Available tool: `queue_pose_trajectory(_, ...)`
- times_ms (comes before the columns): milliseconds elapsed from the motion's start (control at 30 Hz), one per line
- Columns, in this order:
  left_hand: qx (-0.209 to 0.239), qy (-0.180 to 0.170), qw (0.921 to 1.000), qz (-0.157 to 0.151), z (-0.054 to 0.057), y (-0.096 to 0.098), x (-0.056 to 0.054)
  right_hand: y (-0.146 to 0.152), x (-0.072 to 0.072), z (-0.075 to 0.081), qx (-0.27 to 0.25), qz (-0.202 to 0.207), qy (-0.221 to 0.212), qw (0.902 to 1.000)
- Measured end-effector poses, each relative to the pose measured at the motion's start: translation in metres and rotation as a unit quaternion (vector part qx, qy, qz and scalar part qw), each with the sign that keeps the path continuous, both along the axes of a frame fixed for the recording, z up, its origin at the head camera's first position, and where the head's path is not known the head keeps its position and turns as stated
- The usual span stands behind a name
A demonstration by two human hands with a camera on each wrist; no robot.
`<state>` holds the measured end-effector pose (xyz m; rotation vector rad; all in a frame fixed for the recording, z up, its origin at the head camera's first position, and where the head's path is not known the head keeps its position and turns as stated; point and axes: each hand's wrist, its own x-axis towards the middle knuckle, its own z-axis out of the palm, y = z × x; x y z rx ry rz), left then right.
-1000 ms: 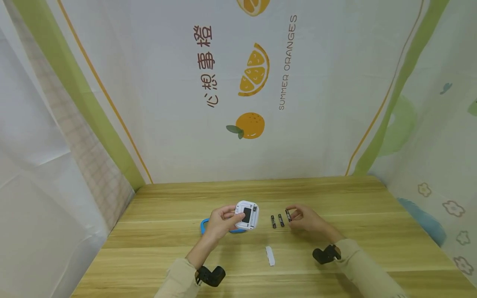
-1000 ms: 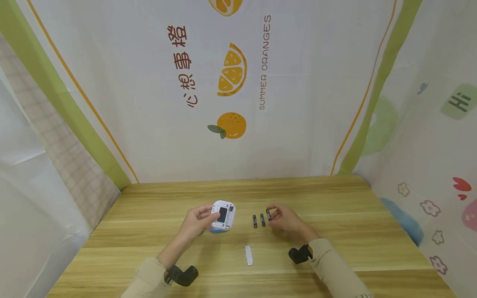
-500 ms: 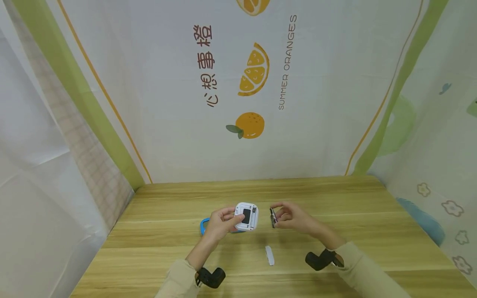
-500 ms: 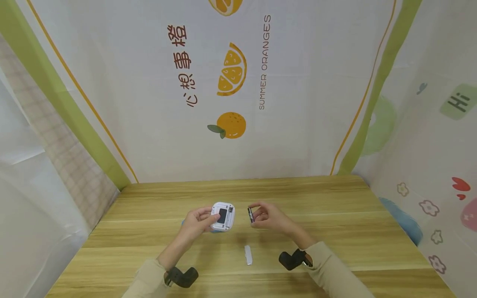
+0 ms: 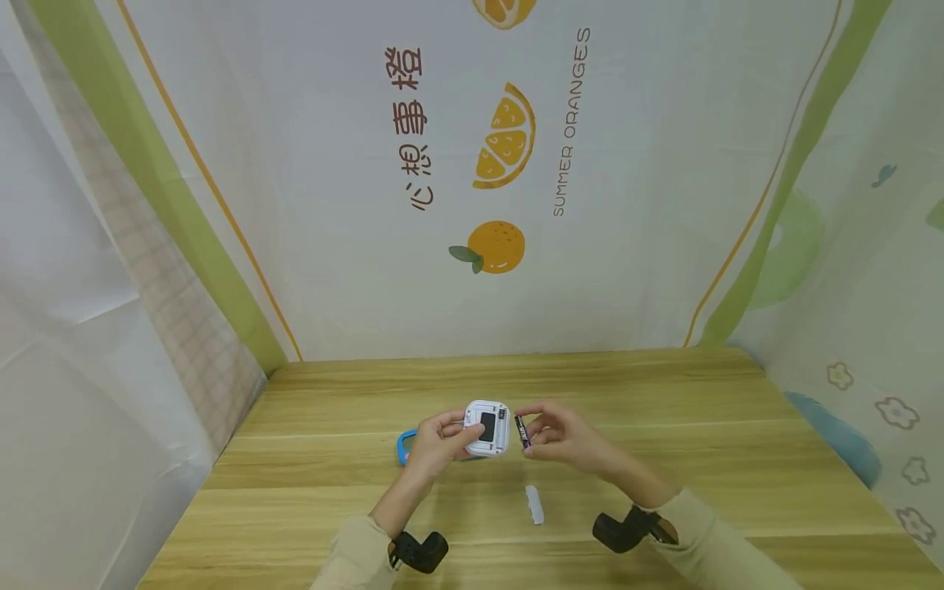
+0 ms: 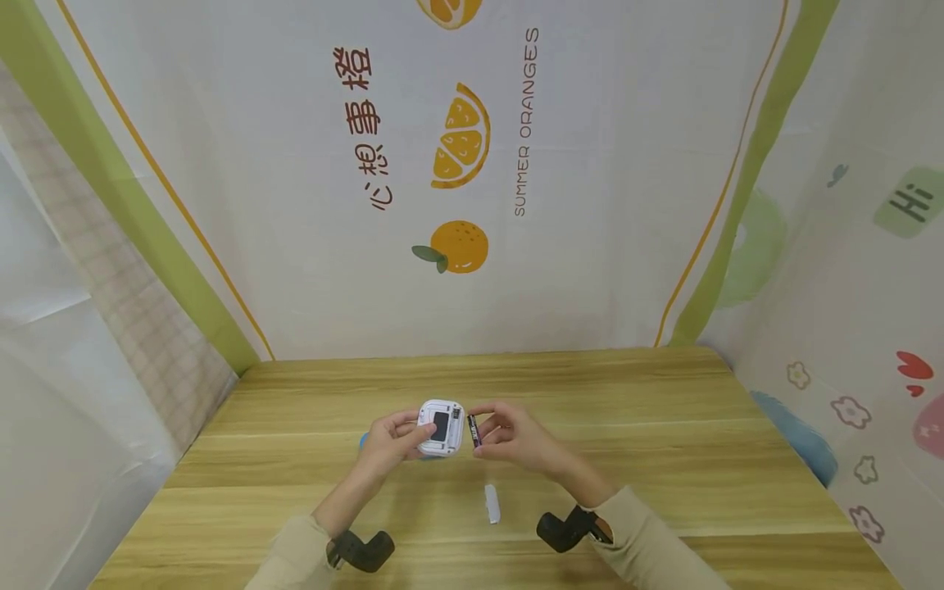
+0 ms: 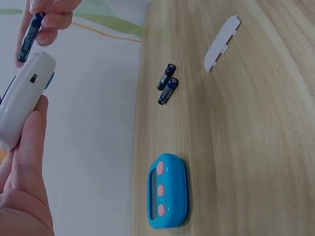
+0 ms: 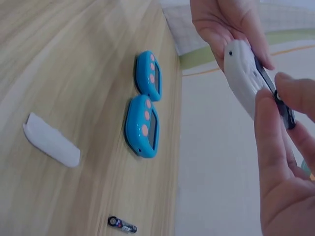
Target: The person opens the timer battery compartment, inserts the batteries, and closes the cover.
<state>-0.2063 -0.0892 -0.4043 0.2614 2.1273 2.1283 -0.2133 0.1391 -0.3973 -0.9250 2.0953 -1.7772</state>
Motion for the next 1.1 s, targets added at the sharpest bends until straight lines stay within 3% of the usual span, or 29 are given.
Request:
queue_pose_trajectory(233, -0.007, 0.005, 1.0, -0.004, 0.02, 0.004, 0.015, -0.009, 0.002, -0.003, 0.011, -0.011, 0.008, 0.9998)
queue_pose_trajectory(567, -0.012, 0.003, 0.9999, -0.01, -0.005, 0.002, 0.004, -0.016, 0.003, -0.002, 0.028, -0.005, 0.015, 0.9995)
queue_pose_trajectory(1100, -0.018, 0.009, 0.9998, -0.005, -0.008, 0.006, 0.004, -0.021, 0.006, -0.006, 0.079, -0.068, 0.052, 0.9932)
